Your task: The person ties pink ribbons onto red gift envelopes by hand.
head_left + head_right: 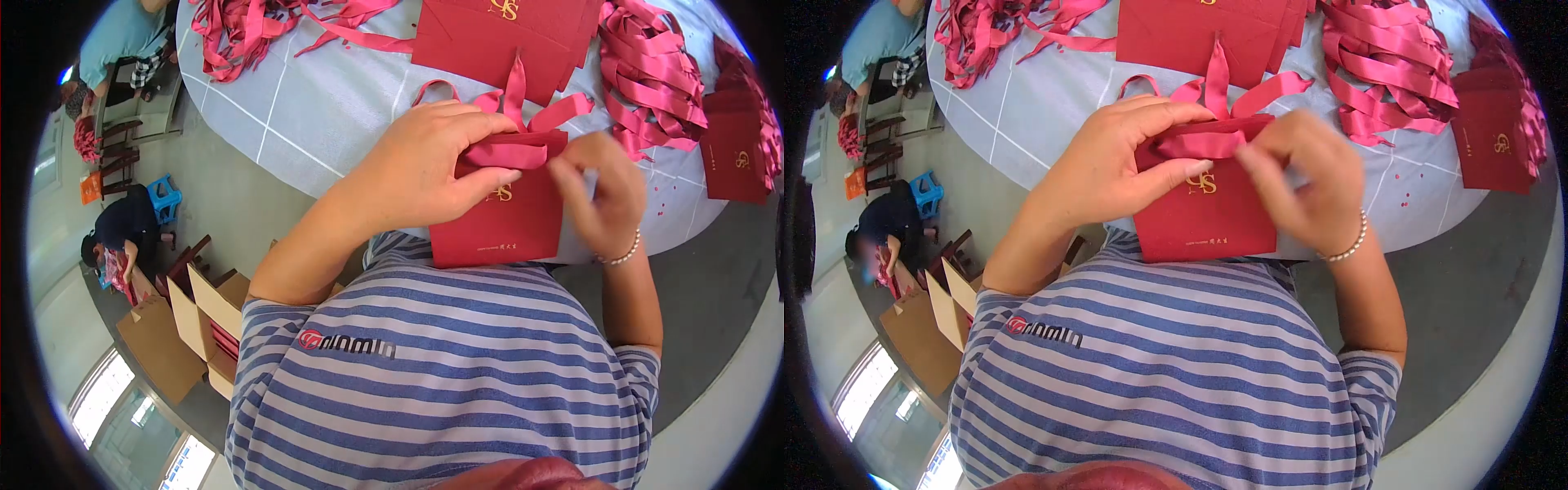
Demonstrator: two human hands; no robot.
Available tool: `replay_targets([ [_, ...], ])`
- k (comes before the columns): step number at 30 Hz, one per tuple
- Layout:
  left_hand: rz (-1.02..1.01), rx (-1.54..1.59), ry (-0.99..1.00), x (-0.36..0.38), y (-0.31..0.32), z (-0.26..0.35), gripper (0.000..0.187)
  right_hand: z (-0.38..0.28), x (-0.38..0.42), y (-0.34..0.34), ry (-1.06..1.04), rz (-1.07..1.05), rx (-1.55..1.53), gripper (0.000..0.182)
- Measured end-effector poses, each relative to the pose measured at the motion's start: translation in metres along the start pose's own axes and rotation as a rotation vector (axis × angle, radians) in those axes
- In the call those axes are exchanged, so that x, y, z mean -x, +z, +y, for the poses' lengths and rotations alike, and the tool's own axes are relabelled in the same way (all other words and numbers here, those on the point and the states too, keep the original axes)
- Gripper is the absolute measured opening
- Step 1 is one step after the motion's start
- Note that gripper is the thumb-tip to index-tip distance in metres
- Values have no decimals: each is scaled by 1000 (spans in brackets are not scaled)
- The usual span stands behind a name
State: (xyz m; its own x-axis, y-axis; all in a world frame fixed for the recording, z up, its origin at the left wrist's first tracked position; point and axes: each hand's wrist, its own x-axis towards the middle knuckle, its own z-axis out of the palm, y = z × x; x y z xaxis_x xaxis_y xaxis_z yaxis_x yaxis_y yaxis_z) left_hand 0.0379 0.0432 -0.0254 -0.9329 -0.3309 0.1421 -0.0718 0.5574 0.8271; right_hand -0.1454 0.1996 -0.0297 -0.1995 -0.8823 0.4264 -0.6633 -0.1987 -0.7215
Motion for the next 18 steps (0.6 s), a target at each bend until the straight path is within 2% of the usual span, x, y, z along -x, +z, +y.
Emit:
replay_targets([
  [1, -1, 0, 4, -1, 0, 3, 39, 12, -1, -3, 29, 72, 10, 8],
  [2, 7, -66, 37, -2, 0, 6, 37, 11, -5, -4, 183, 74, -82, 6],
  [4, 10, -134, 81, -3, 2, 11, 35, 3, -16, -11, 411, 35, -231, 14],
  [5, 31, -196, 142, -3, 4, 14, 32, 1, -22, -13, 411, 44, -226, 14],
  [7, 81, -270, 242, -3, 8, 20, 25, 4, -33, -15, 449, -132, -138, 23],
  [8, 76, -270, 249, -2, 10, 22, 25, 6, -38, -17, 450, -124, -136, 23],
  [10, 86, -352, 284, 0, 14, 25, 26, 7, -47, -19, 539, -274, -152, 31],
  [11, 86, -354, 285, 1, 15, 25, 26, 3, -50, -18, 538, -272, -152, 31],
  [13, 125, -361, 342, 1, 16, 24, 28, -3, -57, -15, 505, -378, 130, 33],
  [14, 128, -367, 343, 2, 17, 25, 28, 1, -54, -13, 438, -393, 96, 33],
  [16, 137, -355, 378, 2, 18, 26, 30, 4, -56, -16, 442, -486, -64, 29],
  [18, 155, -377, 388, 3, 19, 26, 29, 7, -55, -12, 435, -470, -136, 26],
])
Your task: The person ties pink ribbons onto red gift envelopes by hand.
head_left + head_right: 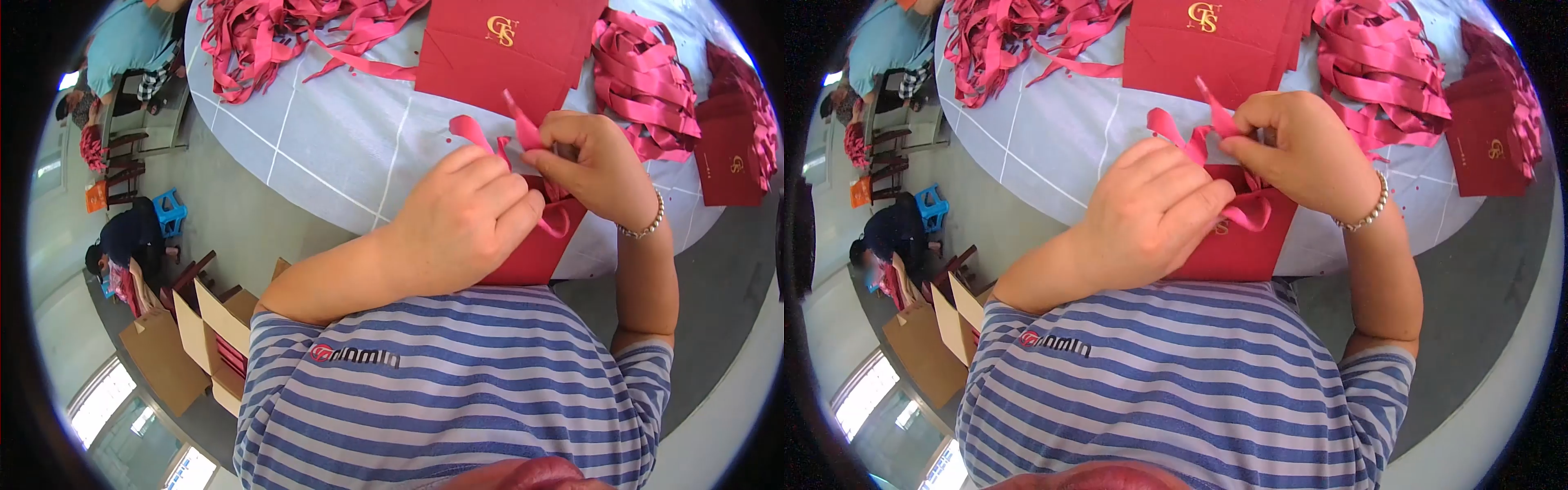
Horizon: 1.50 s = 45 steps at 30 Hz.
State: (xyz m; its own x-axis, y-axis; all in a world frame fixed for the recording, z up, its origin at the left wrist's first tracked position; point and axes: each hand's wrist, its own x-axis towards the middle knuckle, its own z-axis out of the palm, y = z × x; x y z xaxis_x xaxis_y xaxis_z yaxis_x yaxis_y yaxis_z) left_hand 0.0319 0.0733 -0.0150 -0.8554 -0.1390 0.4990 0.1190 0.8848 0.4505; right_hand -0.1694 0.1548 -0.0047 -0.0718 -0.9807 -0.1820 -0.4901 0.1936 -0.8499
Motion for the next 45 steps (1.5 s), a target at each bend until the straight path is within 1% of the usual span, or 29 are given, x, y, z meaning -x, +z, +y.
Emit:
replay_targets([
  [2, 40, 51, 47, 3, 2, 0, 26, 11, -1, 4, -120, 351, 277, 25],
  [4, 47, 47, 39, 3, 3, -1, 25, 8, -5, 0, -147, 408, 348, 26],
  [6, 51, 45, 35, 3, 3, 0, 24, -9, -4, 2, 3, 420, 237, 26],
  [7, 32, 47, 24, 2, 2, 1, 24, -13, -7, 5, 5, 423, 238, 26],
  [9, 9, 55, 22, 1, 3, 2, 24, -18, -10, 9, 40, 154, -370, 28],
  [10, 29, 55, 33, -1, 4, 1, 25, -22, -13, 8, 41, 165, -367, 28],
  [12, 47, 61, 72, -5, 5, 1, 26, -28, -21, 4, 146, -134, -73, 17],
  [13, 20, 62, 53, -6, 3, 1, 27, -21, -27, 6, 117, -171, -37, 16],
  [15, -48, 60, 35, -6, -3, 3, 28, -25, -32, -2, 152, -304, -144, 17],
  [16, -62, 64, 35, -6, -3, 3, 28, -16, -34, 0, 19, -287, -178, 16],
  [18, -57, 72, 28, -11, -2, 1, 27, -17, -29, 5, -45, -143, -108, 16],
  [19, -57, 82, 55, -12, -4, 2, 27, -9, -30, 11, -150, -36, -32, 15],
  [21, -98, 163, -38, -16, -9, 5, 27, -5, -30, 12, 14, 221, 35, 16],
  [22, -97, 155, -57, -18, -9, 6, 23, 6, -34, 12, -13, 289, 52, 17],
  [23, -100, 164, -40, -18, -8, 4, 23, 9, -29, 9, -5, 306, 57, 17],
  [26, -71, 200, -94, -15, 0, -7, 15, 10, -18, 1, 38, 290, -172, 16],
  [28, -64, 200, -97, -16, 0, -11, 15, 14, -4, -2, -210, 740, -184, 28],
  [29, -52, 195, -104, -16, 0, -13, 15, 9, 12, -6, -190, 822, -75, 27],
  [31, -33, 177, -25, -19, -2, -9, 15, 12, 39, -6, -133, 781, -193, 20],
  [33, -22, 171, 73, -22, 3, -4, 20, 12, 59, -10, -179, 627, -31, 11],
  [34, -29, 163, 54, -22, 8, -2, 20, 8, 64, -9, -214, 584, 43, 10],
  [35, -11, 170, 163, -24, 11, 0, 22, 3, 66, -6, -199, 524, 15, 16],
  [37, 16, 161, 342, -27, 16, 3, 27, -4, 61, -6, -321, 350, 2, 23],
  [38, 10, 161, 344, -29, 16, 6, 27, 6, 54, -6, -483, 309, 67, 31],
  [39, 9, 162, 360, -31, 16, 8, 26, 0, 54, -13, -481, 314, 62, 31],
  [41, -1, 160, 378, -32, 16, 11, 26, -18, 54, -31, -106, -123, 15, 26],
  [42, -14, 156, 375, -32, 15, 11, 26, -9, 49, -27, -110, -117, 9, 26],
  [44, -31, 150, 378, -30, 14, 11, 25, 15, 38, -12, -456, 80, 83, 15],
  [45, -48, 171, 341, -30, 13, 11, 25, 17, 37, -12, -456, 89, 87, 15],
])
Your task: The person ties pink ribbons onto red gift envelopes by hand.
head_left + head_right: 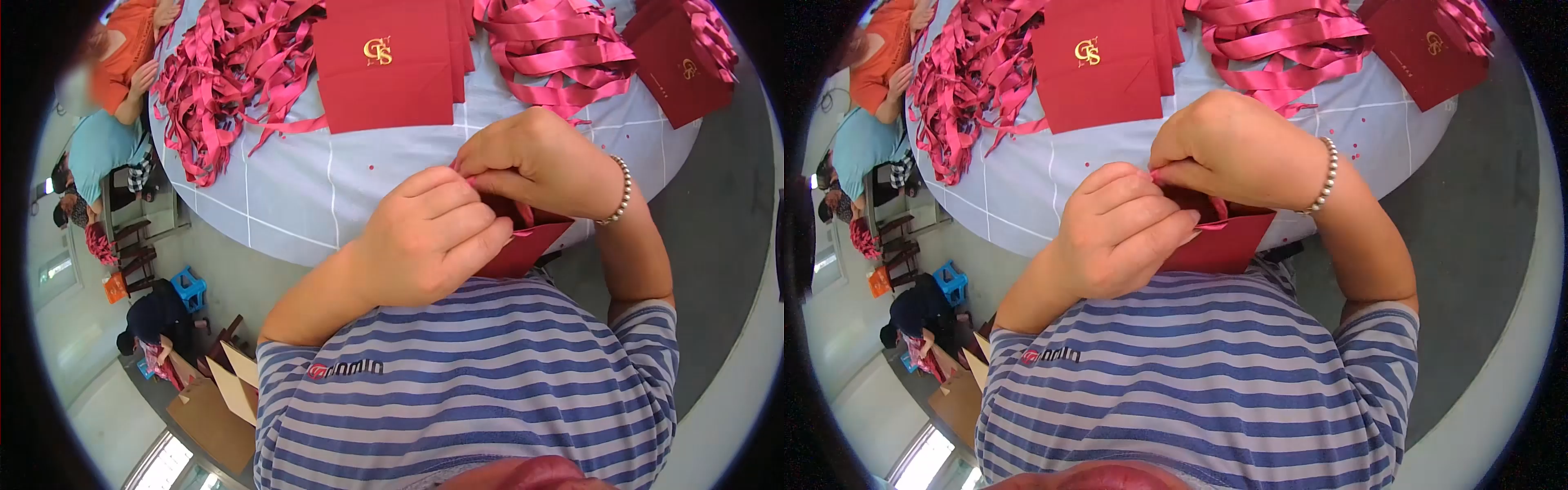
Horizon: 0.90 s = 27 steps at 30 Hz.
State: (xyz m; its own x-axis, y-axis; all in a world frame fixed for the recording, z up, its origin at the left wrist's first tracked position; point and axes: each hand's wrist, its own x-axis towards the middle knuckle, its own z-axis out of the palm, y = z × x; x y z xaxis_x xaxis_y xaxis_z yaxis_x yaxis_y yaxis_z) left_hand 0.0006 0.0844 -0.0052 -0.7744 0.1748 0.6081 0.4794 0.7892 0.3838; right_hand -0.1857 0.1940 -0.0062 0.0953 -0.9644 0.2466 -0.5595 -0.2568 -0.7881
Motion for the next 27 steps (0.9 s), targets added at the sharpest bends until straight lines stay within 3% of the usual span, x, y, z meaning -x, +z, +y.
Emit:
replay_targets([
  [2, -6, 33, -12, -2, -1, -1, 26, 2, 2, -5, 89, -28, 181, 19],
  [5, 22, 99, -165, -9, 0, -1, 26, 6, 6, 2, 169, 121, 248, 20],
  [6, 25, 111, -138, -10, 0, -1, 26, 11, 7, 9, 100, 312, 222, 22],
  [8, -45, 92, -247, -10, 0, -3, 24, 12, 13, 3, 172, 739, 196, 26],
  [9, -29, 80, -272, -9, 2, -7, 22, -4, 21, -9, 338, 788, 70, 28],
  [11, 39, 73, -301, -14, -3, -10, 22, -7, 47, -19, 407, 938, -11, 28],
  [12, 89, 50, -301, -19, -6, -11, 21, -13, 63, -24, 418, 839, 12, 29],
  [15, 111, 53, -343, -36, -17, -12, 22, -35, 91, -23, 480, 437, -349, 27],
  [17, 80, 69, -240, -46, -13, -17, 26, -36, 99, -12, 386, 397, -89, 24],
  [18, 134, 46, -184, -50, -7, -17, 36, -32, 105, -12, 314, 476, 51, 21],
  [19, 163, 13, -176, -58, -6, -14, 40, -33, 112, -11, 374, 653, 46, 19],
  [21, 175, -27, -183, -65, -9, -15, 49, -37, 129, -17, 488, 1032, -123, 16],
  [23, 151, 7, -202, -60, -9, -25, 47, -20, 146, -35, 432, 1362, 32, 17],
  [27, 74, 93, -304, -38, -5, -36, 39, 19, 165, -81, 406, 1577, 385, 19],
])
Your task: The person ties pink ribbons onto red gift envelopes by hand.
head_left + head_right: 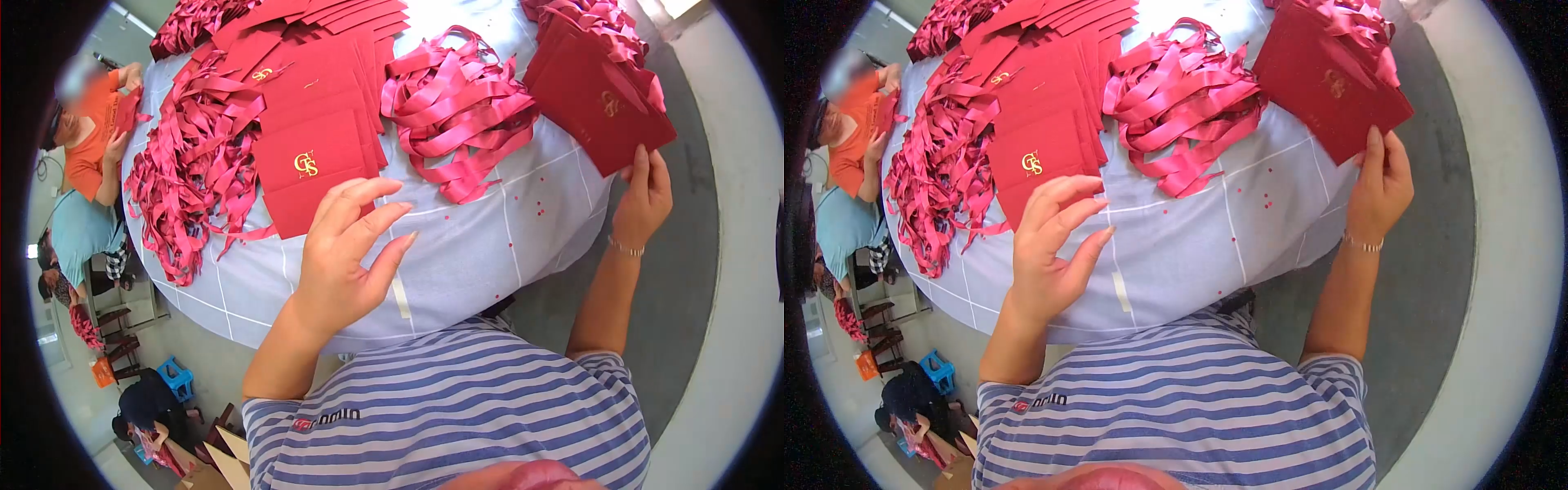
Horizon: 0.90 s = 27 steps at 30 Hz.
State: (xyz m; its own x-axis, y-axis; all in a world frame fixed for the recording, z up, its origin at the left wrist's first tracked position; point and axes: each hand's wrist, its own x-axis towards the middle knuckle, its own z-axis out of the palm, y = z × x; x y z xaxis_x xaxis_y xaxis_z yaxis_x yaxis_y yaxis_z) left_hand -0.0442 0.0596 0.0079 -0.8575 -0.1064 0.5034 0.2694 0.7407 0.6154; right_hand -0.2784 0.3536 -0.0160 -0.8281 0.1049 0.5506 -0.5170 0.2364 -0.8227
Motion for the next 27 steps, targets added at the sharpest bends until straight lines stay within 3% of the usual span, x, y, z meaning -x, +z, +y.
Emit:
replay_targets([
  [6, -28, -63, -97, 14, -9, -12, 32, 80, -25, 14, 136, -104, 8, 29],
  [9, 49, -217, -133, 18, -18, -28, 30, 70, -22, 25, -55, 93, 411, 55],
  [11, 111, -290, -203, 19, -28, -41, 33, 79, -22, 19, -241, 205, 567, 52],
  [12, 151, -342, -218, 20, -32, -47, 36, 64, -13, 23, -154, 236, 457, 48],
  [14, 181, -471, -243, 21, -39, -61, 51, 43, 1, 25, -129, 164, 419, 42],
  [15, 163, -509, -239, 19, -41, -67, 57, 31, 12, 30, -125, 118, 317, 29],
  [17, 64, -561, -245, 20, -43, -82, 77, 22, 28, 40, -130, 10, 239, 24],
  [19, 47, -588, -233, 19, -41, -89, 81, 12, 42, 51, -191, -160, 188, 11],
  [21, 28, -617, -212, 15, -39, -90, 95, -2, 54, 60, -234, -302, 169, 9],
  [25, -50, -616, -245, 9, -46, -95, 100, -19, 67, 80, -393, -475, 164, 11],
  [27, -49, -621, -171, 7, -49, -93, 102, -24, 72, 87, -420, -500, 162, 13],
])
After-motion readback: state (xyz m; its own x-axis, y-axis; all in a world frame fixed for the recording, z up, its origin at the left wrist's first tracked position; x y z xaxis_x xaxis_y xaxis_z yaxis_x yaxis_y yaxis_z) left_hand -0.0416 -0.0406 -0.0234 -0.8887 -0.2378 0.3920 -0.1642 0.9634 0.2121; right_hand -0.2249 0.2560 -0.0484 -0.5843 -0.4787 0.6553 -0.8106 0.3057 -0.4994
